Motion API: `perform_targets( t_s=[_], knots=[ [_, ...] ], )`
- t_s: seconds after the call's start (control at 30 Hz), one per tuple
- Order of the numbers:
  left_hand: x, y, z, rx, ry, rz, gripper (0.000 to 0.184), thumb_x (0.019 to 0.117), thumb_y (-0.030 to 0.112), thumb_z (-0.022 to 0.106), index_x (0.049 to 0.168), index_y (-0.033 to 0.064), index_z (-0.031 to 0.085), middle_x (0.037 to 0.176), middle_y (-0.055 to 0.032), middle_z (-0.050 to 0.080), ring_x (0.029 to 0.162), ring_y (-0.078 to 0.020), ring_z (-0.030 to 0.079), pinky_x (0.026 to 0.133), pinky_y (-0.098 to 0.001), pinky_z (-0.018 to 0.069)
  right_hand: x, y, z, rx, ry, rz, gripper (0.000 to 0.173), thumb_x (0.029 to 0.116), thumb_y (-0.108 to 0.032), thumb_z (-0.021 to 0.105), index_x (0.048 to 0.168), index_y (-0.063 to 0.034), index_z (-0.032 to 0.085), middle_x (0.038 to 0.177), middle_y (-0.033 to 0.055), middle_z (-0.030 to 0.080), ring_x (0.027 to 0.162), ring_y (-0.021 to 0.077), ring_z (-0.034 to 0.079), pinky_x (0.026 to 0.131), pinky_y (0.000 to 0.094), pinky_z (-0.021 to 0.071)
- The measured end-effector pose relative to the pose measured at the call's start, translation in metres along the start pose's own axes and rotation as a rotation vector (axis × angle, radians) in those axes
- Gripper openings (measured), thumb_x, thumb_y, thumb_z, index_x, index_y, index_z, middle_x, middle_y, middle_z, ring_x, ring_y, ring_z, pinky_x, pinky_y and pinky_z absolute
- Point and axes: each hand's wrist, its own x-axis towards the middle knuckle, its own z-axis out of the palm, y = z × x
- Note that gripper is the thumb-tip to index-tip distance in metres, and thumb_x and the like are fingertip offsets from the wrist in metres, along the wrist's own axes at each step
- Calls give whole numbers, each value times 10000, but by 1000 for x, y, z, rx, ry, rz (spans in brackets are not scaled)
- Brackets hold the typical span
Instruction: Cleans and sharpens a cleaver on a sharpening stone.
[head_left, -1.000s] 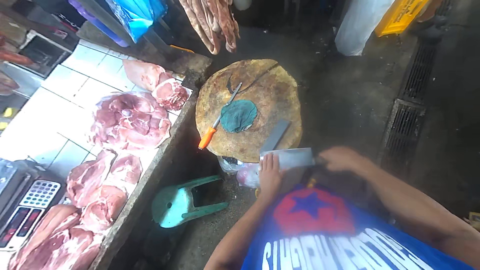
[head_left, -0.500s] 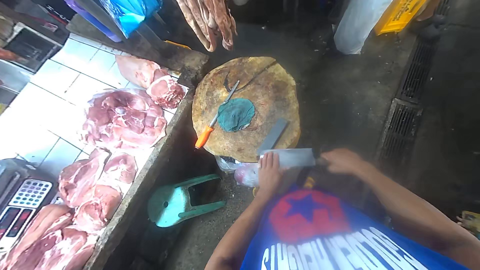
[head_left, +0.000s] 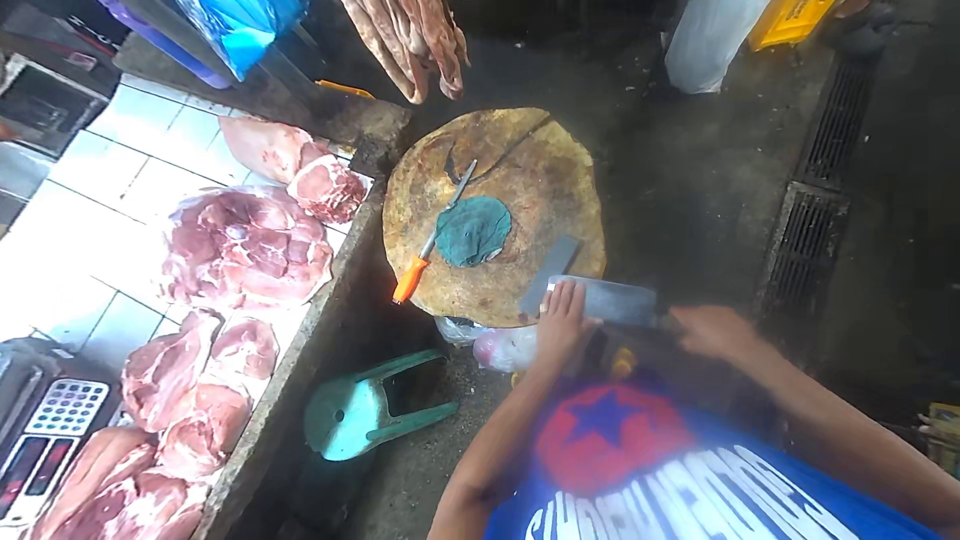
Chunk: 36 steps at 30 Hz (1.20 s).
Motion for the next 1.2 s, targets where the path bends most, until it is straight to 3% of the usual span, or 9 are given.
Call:
perform_targets(
  t_s=[0.1,0.23,0.43,0.63,0.73,0.83,0.97,1.1,1.2],
  knots=[
    [-25,-10,-10,-8,1,-53,693,1019,630,439,1525,159,490,1631,-62,404,1543,-232,307,1263,-506,251,0,-19,-4,-24,-40,-69,329,895,-262,695,1183,-112,647,1031,200,714,1012,434,690,831,664,532],
    [-49,-13,-26,24,-1,-98,736,1014,670,399,1464,110,558,1543,-127,511,1474,-304,424,1213,-551,321,6,-25,5,9,-85,-129,338,901,-311,703,1176,-125,646,1015,190,711,1011,420,685,850,670,520],
    [-2,-8,-12,-35,-73,39,714,1017,650,422,1540,166,468,1640,-56,390,1557,-226,274,1276,-499,219,-12,-11,7,46,-24,4,351,902,-256,683,1208,-91,632,1035,219,707,1017,443,686,834,666,528],
    [-76,-39,-43,94,-16,-148,784,999,710,370,1453,104,573,1518,-143,538,1449,-335,455,1188,-578,341,24,-57,13,55,-120,-221,316,913,-298,693,1175,-126,654,1028,185,713,1010,419,686,845,679,521],
    [-39,-13,-32,26,-69,-121,762,1005,663,435,1455,61,558,1543,-201,491,1482,-381,396,1218,-595,283,20,-20,10,63,-74,-142,340,919,-315,714,1193,-122,662,1037,199,717,1035,433,682,878,689,508],
    [-1,2,-17,2,-63,-8,744,987,692,446,1453,125,569,1544,-136,506,1485,-316,405,1223,-544,308,14,9,15,68,-47,-64,336,898,-277,711,1169,-85,656,1019,221,710,1021,450,682,860,685,515],
    [-22,-80,-48,93,-145,30,679,1006,630,477,1494,162,534,1566,-100,491,1486,-289,413,1219,-554,321,34,-78,10,184,-148,-110,407,907,-297,716,1230,-54,665,1128,240,698,1088,450,666,900,703,511],
    [-75,-186,-92,139,-133,-3,706,1029,628,367,1518,133,487,1587,-105,451,1496,-299,382,1217,-560,309,63,-186,21,224,-146,-219,353,885,-250,706,1194,-84,661,1042,190,707,991,405,693,805,674,548],
    [-66,-164,-92,131,-114,-15,723,1010,620,431,1488,84,511,1567,-159,461,1483,-348,389,1200,-594,298,58,-162,26,218,-119,-233,360,893,-250,703,1219,-105,652,1044,193,713,1004,412,693,821,682,540]
  ],
)
